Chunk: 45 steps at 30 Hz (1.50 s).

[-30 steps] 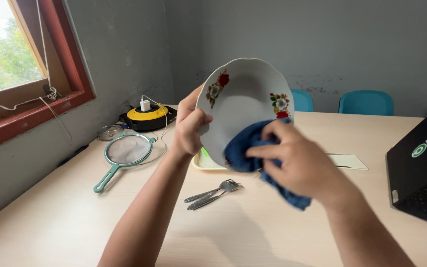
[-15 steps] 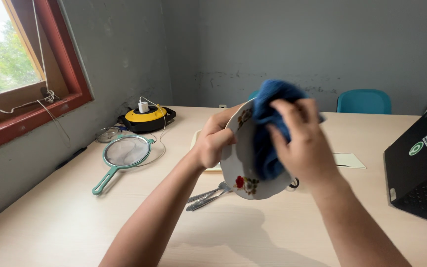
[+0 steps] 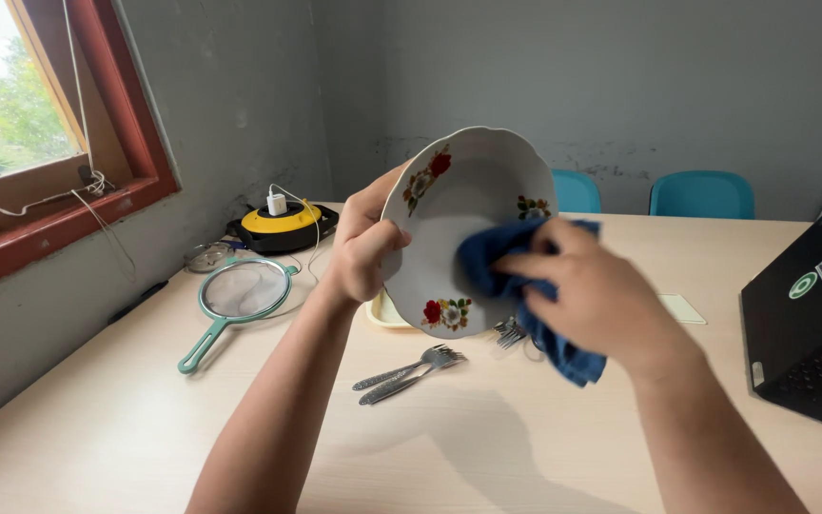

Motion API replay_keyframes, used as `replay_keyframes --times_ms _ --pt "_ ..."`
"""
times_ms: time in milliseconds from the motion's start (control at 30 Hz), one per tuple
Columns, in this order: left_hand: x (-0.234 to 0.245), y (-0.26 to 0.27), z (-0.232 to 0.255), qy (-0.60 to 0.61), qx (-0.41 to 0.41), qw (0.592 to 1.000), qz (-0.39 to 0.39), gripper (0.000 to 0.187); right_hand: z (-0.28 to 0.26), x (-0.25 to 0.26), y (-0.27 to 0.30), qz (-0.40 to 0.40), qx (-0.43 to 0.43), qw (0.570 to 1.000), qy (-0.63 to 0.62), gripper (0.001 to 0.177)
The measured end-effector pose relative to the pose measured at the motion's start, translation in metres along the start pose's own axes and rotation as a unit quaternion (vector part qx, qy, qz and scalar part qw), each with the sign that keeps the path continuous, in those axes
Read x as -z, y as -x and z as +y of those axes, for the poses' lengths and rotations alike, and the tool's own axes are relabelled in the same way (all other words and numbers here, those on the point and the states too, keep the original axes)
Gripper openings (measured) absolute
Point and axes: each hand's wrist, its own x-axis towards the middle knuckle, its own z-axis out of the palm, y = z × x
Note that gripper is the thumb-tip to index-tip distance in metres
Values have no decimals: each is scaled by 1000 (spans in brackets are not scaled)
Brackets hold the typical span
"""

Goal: Drying various dishes including forks, plates, and bowls using a blue cloth

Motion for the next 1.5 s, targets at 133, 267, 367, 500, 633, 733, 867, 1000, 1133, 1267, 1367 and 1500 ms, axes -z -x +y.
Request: replay_keyframes --times_ms 133,267,367,500,633,733,867,1000,1133,1267,1367,1500 --pt "-2 0 11 -1 7 1000 1 42 15 12 5 83 -36 996 5 41" --pt "-4 2 18 14 47 999 -5 23 38 17 5 138 -50 989 -20 44" --pt "-2 2 7 34 72 997 9 29 53 16 6 188 -59 980 -41 44" --pt "-1 1 7 32 95 995 23 31 64 16 6 223 -33 972 -68 45" --pt "5 0 2 5 137 990 35 13 57 20 7 207 -45 973 -91 43" --pt "6 -2 9 -73 180 980 44 40 56 20 6 189 -49 975 -104 45" --pt "7 -6 25 -237 336 911 10 61 55 19 3 165 -83 976 -113 45" --pt "25 -3 10 -386 330 860 -47 65 59 12 -1 143 -87 979 -113 46" --pt "54 18 -33 -478 246 841 -64 56 56 3 -6 116 -93 981 -126 46" --pt "74 58 -100 -645 153 736 -136 53 53 -5 -11 79 -93 984 -127 47" --pt "86 100 -152 -773 22 619 -137 40 48 -5 -13 55 -109 985 -121 47" --pt "100 139 -189 -827 -142 531 -119 51 48 -7 -14 41 -117 985 -116 46"
